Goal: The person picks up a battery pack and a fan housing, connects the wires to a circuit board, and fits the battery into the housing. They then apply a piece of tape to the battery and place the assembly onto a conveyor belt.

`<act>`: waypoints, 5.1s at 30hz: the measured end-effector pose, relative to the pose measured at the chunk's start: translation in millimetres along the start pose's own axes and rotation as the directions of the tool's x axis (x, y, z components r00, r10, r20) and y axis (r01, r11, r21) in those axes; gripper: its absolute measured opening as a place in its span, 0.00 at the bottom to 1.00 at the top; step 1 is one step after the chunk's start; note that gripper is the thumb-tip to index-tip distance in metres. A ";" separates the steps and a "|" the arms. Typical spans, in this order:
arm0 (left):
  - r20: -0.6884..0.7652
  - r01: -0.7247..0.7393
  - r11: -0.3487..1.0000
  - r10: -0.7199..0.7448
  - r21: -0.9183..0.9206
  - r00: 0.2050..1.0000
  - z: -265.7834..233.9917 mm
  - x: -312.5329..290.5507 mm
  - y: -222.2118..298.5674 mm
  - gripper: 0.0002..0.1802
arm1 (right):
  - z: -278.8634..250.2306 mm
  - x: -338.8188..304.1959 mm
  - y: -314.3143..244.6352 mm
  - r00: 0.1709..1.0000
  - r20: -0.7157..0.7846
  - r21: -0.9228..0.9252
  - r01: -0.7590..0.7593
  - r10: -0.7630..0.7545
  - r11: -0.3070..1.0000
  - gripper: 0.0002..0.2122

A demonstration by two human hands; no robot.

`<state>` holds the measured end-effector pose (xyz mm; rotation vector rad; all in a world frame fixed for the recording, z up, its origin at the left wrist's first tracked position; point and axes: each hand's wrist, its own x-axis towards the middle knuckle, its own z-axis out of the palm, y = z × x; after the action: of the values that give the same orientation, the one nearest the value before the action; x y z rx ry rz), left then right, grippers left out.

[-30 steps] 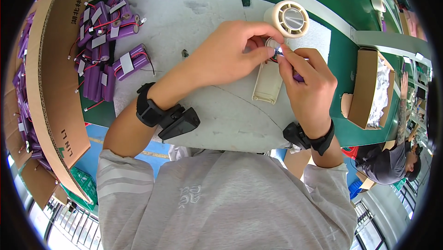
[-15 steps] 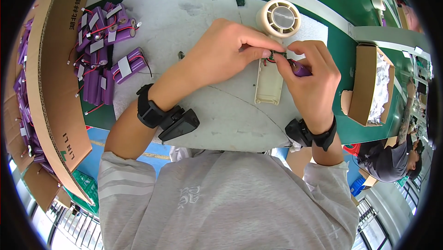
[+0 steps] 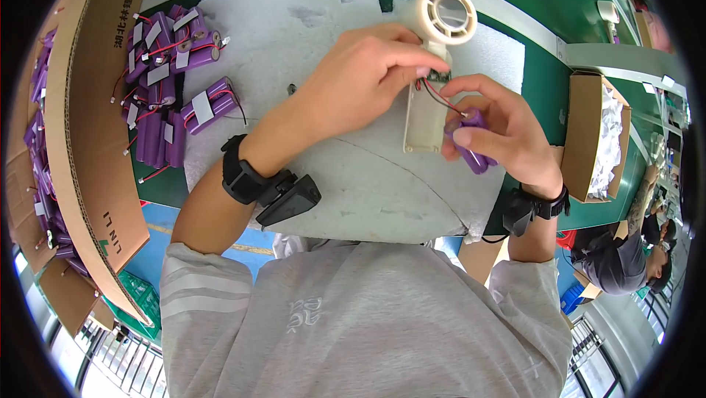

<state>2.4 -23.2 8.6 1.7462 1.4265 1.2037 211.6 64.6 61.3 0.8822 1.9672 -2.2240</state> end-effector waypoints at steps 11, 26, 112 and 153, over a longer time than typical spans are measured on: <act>-0.059 0.142 0.965 -0.158 -0.221 0.986 -1.7 -0.1 0.1 0.16 | -8.8 -1.9 -11.3 0.989 0.132 0.290 -0.103 0.067 0.951 0.35; -0.100 0.061 0.996 -0.067 -0.059 0.993 -3.8 0.9 -0.4 0.15 | -20.9 2.4 -4.2 0.998 0.052 0.152 0.025 -0.033 0.988 0.48; 0.121 0.043 0.999 -0.043 0.001 0.992 -14.6 2.1 6.4 0.26 | 48.6 0.3 11.4 0.754 -0.033 -0.869 0.302 -0.656 0.391 0.21; -0.009 -0.015 0.999 0.015 0.039 1.000 -2.7 -9.2 -3.1 0.12 | 2.1 165.0 -133.6 0.867 -0.159 0.039 0.484 -0.472 0.874 0.14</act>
<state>-1.6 -31.5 4.5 1.7830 1.4543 1.2011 20.2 142.8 109.4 0.6232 2.4032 -2.5676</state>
